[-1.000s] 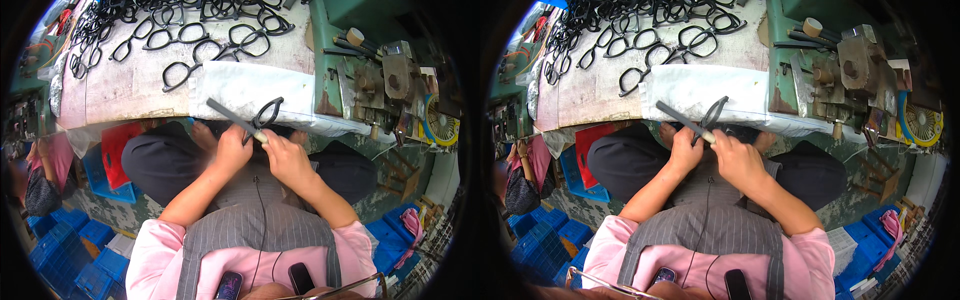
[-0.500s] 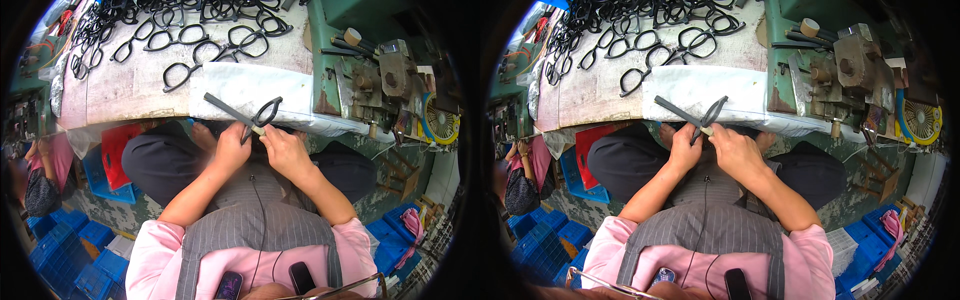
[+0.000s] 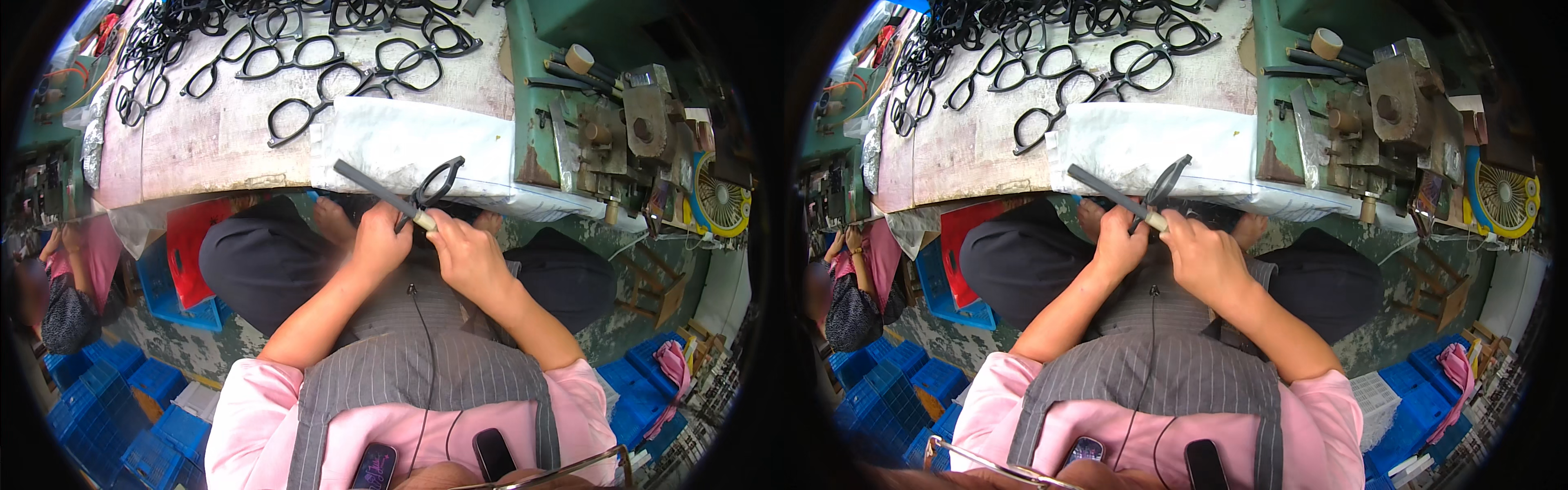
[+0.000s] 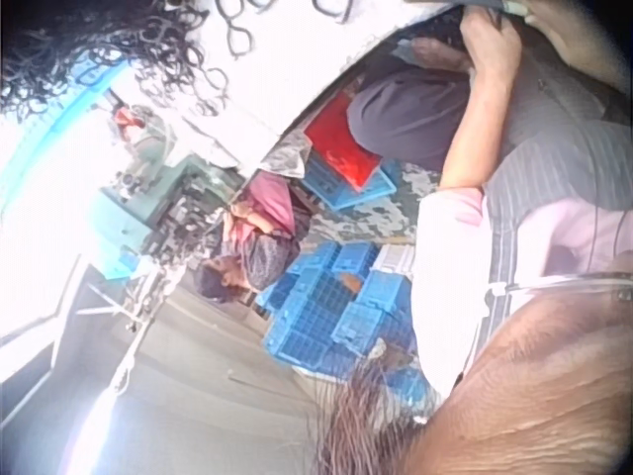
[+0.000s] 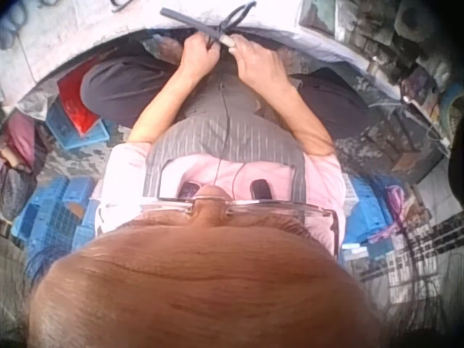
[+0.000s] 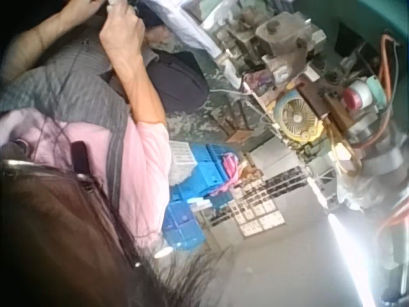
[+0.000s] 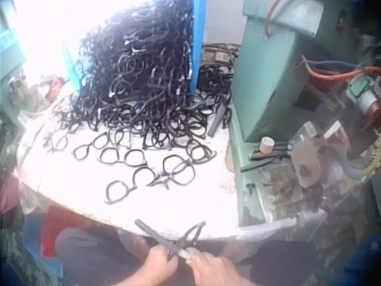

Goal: The person sits at a workbench and files the edges of small black metal frames one by one using a metal file. They pick up each frame, file its edges, and place it back on the table, repeating the process for several frames.

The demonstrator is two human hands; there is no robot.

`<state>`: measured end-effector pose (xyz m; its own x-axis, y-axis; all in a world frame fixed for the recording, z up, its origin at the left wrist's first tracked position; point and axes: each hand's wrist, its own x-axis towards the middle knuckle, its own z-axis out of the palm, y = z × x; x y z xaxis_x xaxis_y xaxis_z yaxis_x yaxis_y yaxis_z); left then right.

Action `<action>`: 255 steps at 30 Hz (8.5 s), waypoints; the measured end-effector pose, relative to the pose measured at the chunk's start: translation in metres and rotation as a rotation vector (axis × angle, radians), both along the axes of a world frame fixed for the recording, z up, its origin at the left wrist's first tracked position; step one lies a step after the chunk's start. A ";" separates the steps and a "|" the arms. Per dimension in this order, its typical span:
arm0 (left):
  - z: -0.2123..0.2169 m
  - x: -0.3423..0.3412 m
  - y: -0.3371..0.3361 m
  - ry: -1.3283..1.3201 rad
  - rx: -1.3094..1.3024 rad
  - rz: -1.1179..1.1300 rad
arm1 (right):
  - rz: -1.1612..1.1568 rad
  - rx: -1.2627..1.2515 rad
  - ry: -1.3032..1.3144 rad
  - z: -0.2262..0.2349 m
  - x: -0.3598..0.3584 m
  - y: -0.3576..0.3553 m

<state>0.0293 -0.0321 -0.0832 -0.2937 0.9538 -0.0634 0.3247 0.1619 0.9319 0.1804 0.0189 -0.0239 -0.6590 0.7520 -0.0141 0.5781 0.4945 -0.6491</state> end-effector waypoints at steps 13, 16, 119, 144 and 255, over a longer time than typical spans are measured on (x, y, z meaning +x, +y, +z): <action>0.000 0.000 0.001 -0.014 -0.019 0.015 | -0.025 0.059 -0.004 0.010 -0.001 -0.005; -0.001 0.000 0.000 -0.001 -0.017 0.012 | -0.030 0.038 -0.051 0.013 0.000 -0.008; 0.053 -0.037 -0.006 -0.385 0.024 0.076 | -0.510 0.107 0.421 0.037 0.012 0.024; 0.023 0.013 -0.002 0.025 0.393 0.001 | -0.227 -0.197 0.285 0.015 0.033 0.002; -0.003 0.008 0.003 0.231 0.532 -0.129 | 0.099 -0.349 -0.264 0.022 0.024 0.029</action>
<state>0.0376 -0.0293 -0.0860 -0.1226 0.8662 0.4845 0.5144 -0.3620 0.7774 0.2042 0.0477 -0.0014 -0.6673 0.6058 -0.4332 0.7071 0.3329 -0.6238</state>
